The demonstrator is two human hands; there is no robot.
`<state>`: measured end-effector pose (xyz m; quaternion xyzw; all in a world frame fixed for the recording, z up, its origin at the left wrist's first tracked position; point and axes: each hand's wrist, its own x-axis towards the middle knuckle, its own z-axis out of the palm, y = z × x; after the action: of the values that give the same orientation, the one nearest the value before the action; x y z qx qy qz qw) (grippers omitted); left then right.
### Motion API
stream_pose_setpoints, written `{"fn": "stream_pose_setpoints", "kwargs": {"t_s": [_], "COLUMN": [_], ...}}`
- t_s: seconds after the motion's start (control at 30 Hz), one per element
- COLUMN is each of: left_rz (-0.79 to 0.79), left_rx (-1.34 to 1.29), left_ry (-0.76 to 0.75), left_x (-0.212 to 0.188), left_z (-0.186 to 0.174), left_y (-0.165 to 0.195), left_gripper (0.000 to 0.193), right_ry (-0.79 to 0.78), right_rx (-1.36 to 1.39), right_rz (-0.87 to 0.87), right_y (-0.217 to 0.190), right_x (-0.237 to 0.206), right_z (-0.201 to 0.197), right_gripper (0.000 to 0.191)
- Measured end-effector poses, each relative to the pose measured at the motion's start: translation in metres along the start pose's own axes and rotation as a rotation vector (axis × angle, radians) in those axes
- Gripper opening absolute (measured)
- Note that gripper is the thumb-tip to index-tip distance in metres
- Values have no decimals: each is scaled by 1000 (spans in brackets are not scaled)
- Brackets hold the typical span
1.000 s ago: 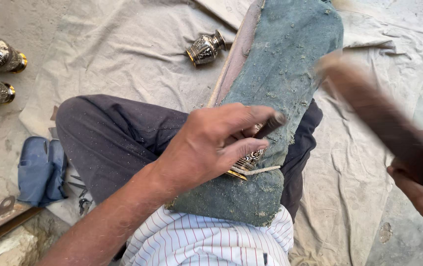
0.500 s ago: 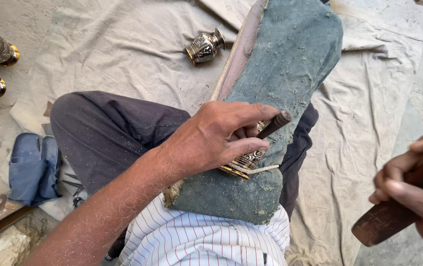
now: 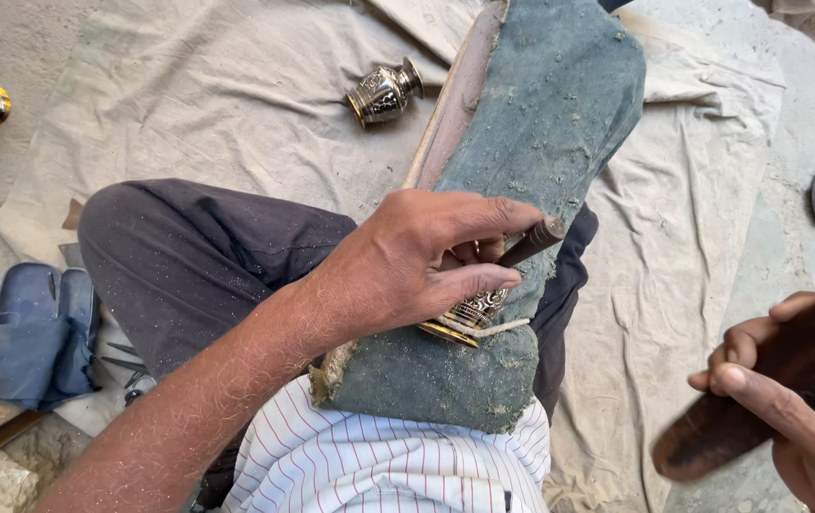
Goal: The person sits on the ground with a small decorated metal vase strapped to a sandbag on their lap. They hold a punch against the vase surface and repeatedly strike it with a wooden mallet, repositioning the punch to work different areas of the pattern, and briefly turn the vase to reach other sides.
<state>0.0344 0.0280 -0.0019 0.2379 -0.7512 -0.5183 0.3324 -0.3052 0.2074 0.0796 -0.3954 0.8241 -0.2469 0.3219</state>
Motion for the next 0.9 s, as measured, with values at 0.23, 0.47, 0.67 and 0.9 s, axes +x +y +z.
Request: {"fn": "stream_pose_setpoints", "kwargs": {"t_s": [0.23,0.47,0.67,0.9], "left_rz": [-142,179,125,169], "left_rx": [26,20,60,-49], "left_ry": [-110,-64,-159,-91], "left_x": [6,9,7,10], "left_z": [0,6,4,9], "left_y": [-9,-20,-15,-23], "left_gripper": [49,49,44,51], "right_ry": [-121,14,65,6], "right_rx": [15,-671,-683,-529], "right_rz": [-122,13,-231,-275], "right_y": [0,-32,-34,-11], "right_x": [-10,5,1,-4], "right_z": [-5,9,7,-8], "right_gripper": [55,23,32,28]}}
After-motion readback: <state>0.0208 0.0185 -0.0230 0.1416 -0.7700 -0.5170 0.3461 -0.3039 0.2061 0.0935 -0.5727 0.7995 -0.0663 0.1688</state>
